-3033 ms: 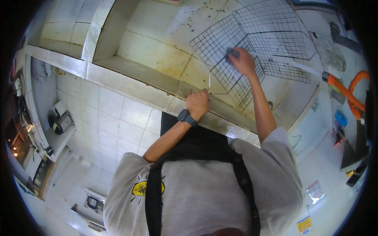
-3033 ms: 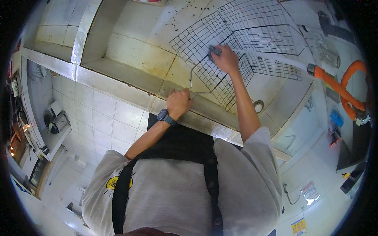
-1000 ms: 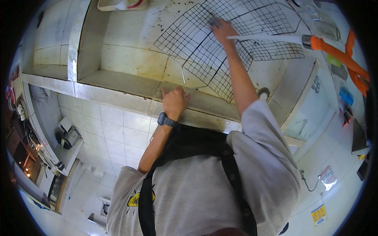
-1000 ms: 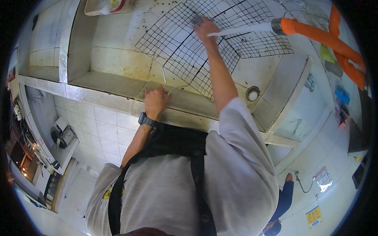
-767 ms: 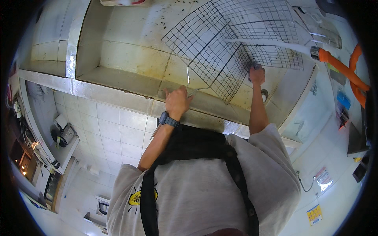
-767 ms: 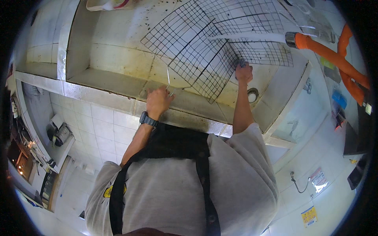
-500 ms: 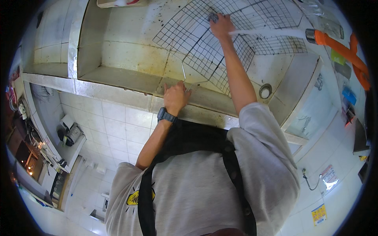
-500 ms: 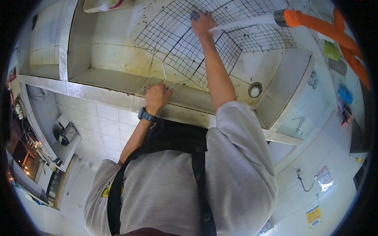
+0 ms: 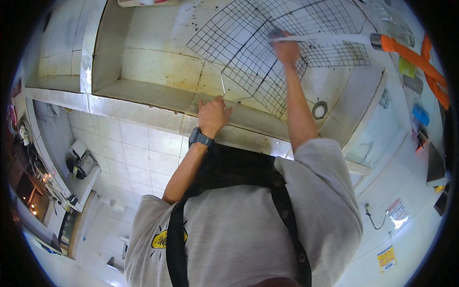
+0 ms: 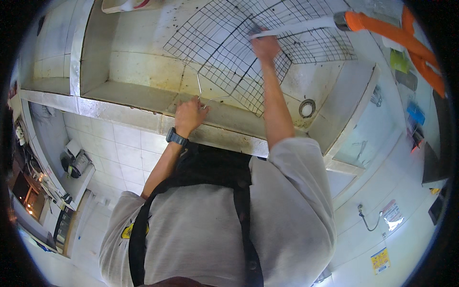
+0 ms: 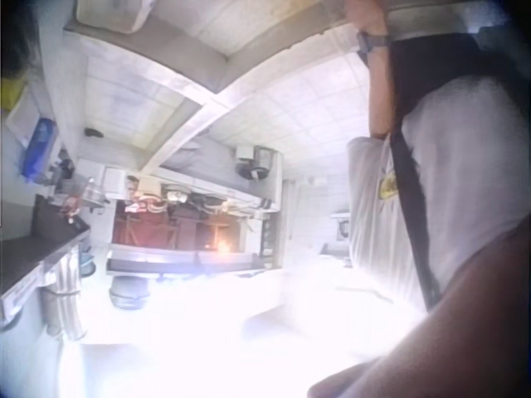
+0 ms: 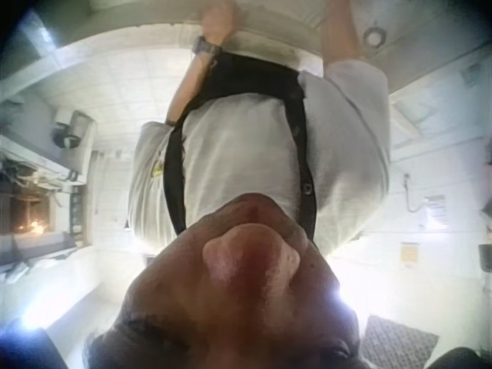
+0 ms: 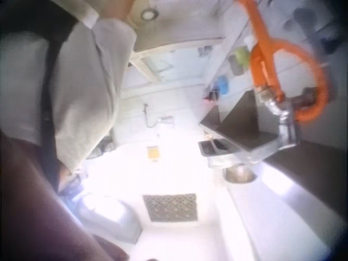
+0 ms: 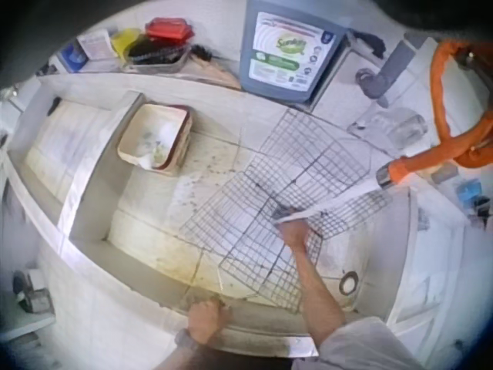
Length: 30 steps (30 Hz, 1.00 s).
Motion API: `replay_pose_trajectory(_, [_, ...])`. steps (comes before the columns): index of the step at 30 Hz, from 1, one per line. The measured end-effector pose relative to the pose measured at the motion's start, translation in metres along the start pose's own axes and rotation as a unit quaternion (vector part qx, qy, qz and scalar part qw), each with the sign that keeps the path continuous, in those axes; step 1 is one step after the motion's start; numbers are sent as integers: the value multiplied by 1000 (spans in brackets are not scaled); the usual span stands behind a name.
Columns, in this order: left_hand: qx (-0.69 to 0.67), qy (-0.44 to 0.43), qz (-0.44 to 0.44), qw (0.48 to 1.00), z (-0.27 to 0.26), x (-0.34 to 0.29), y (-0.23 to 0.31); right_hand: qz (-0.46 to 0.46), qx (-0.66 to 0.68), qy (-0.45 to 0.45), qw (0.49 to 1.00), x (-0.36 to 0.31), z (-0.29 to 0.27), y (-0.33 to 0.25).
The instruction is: The person scrubs a metal wire rack in a commercial kitchen sink using a steel wool pad and running water. They repeatedly scrub the grid surface and rinse the rack to remove debris.
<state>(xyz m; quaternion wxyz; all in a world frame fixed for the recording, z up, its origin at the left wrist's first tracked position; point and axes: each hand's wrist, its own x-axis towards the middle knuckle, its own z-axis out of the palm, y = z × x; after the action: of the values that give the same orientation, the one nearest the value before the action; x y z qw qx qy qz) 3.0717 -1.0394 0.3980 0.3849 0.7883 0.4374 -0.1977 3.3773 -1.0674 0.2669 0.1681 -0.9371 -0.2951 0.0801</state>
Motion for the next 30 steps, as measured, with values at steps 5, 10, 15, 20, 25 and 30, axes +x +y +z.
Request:
replay_pose_trajectory(5, [-2, 9, -6, 1000, -6, -2, 3, -67, 9, -86, 994, 13, -9, -25])
replay_pose_trajectory(10, [2, 11, -3, 1000, 0, 2, 2, 81, -109, -174, 975, 15, -15, -15])
replay_pose_trajectory(15, [34, 12, 22, 999, -2, -2, -1, -12, -111, -128, 985, -7, -20, -12])
replay_pose_trajectory(20, [27, 14, 40, 999, 0, 2, -3, -32, -85, -62, 994, 8, -3, -20])
replay_pose_trajectory(25, [31, -6, 26, 999, 1, 0, -5, -49, -30, -92, 994, -36, -17, -76])
replay_pose_trajectory(30, [-6, 17, 40, 999, 2, 2, -1, 85, -12, 25, 996, -11, 20, -47])
